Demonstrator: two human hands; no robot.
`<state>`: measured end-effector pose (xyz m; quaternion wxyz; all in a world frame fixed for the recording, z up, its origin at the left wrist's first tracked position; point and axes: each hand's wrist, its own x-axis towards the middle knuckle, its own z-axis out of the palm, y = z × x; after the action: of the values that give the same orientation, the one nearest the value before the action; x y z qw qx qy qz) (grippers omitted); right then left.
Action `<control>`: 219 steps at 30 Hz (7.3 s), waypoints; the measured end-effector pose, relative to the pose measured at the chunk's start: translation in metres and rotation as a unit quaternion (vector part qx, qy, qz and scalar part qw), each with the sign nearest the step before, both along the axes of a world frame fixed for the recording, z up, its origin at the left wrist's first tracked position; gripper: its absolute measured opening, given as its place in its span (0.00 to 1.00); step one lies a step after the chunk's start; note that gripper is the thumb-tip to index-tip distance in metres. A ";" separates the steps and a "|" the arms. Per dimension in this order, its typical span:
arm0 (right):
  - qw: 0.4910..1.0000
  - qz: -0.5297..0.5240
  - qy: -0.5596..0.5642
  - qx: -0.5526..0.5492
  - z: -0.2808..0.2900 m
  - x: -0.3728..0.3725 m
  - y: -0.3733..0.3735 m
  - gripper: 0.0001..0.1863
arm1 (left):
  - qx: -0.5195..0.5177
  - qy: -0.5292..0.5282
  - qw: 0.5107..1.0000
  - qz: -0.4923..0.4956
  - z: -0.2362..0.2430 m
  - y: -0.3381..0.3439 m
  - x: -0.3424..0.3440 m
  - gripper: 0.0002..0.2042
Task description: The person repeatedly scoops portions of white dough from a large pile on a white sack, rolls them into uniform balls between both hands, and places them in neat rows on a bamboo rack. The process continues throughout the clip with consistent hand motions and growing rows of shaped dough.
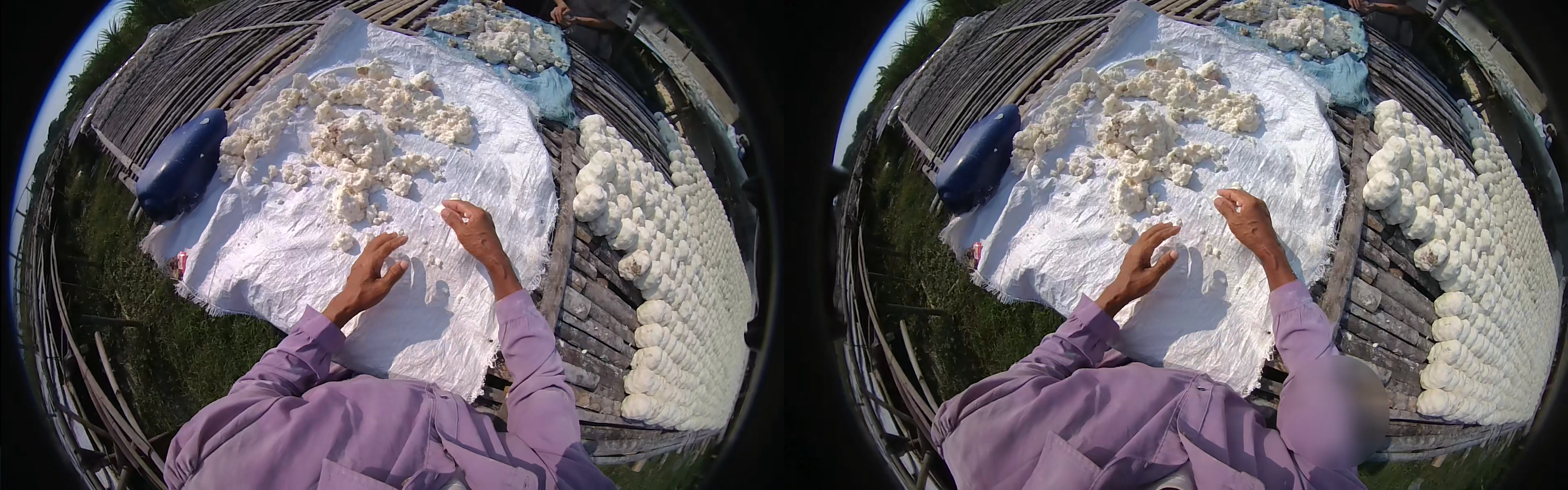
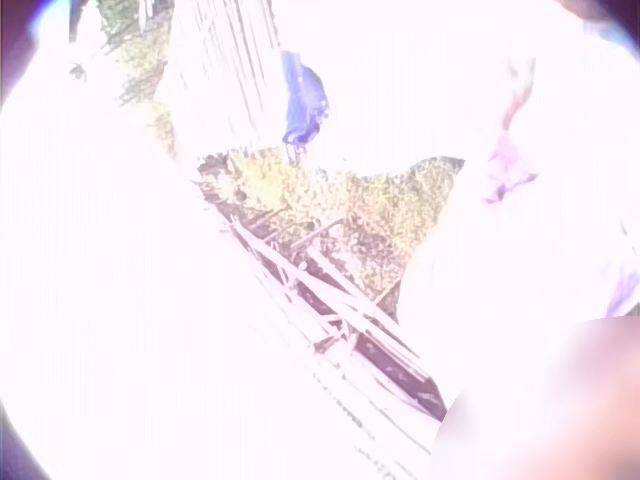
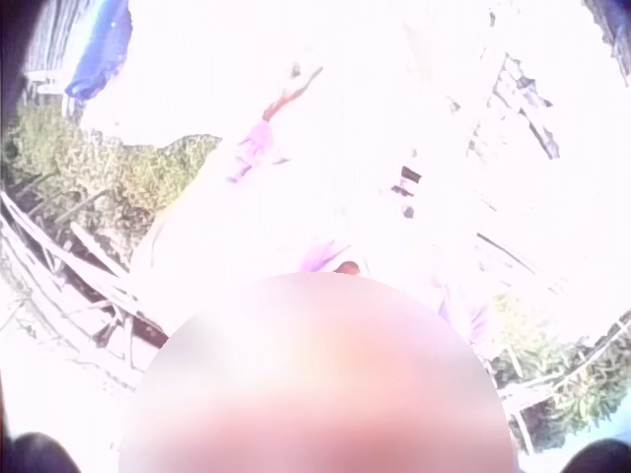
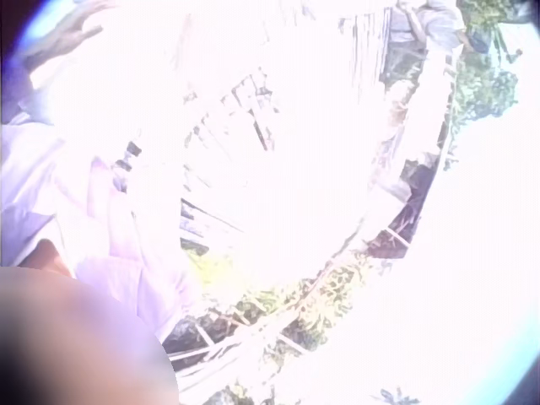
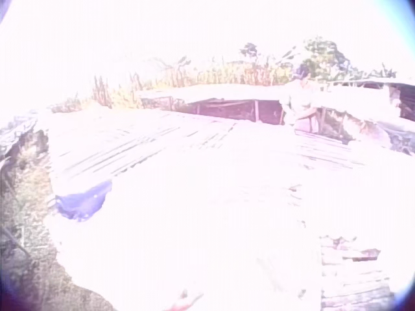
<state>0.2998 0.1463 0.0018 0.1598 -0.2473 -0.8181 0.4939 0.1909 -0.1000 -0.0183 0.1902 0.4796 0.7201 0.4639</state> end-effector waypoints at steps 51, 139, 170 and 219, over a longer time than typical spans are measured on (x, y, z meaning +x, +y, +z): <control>0.988 0.046 0.071 0.130 0.081 -0.250 -0.139 0.38 | 0.347 -0.755 0.549 0.091 0.007 0.031 -0.208 0.21; 0.890 -0.241 0.197 0.333 0.110 0.032 -0.037 0.26 | 0.180 -0.657 0.724 -0.108 0.055 0.140 0.043 0.48; 0.832 -0.372 0.249 0.329 0.109 0.177 0.039 0.22 | 0.058 -0.732 0.655 -0.177 0.069 0.250 0.165 0.47; 0.991 0.107 -0.081 -0.005 0.033 -0.112 -0.010 0.53 | 0.102 -0.306 0.946 0.028 0.010 -0.019 -0.023 0.26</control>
<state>0.1874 0.1367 0.0347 0.0386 -0.1983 -0.8476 0.4907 0.1675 -0.1187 -0.0081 0.3382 0.3109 0.5897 0.6642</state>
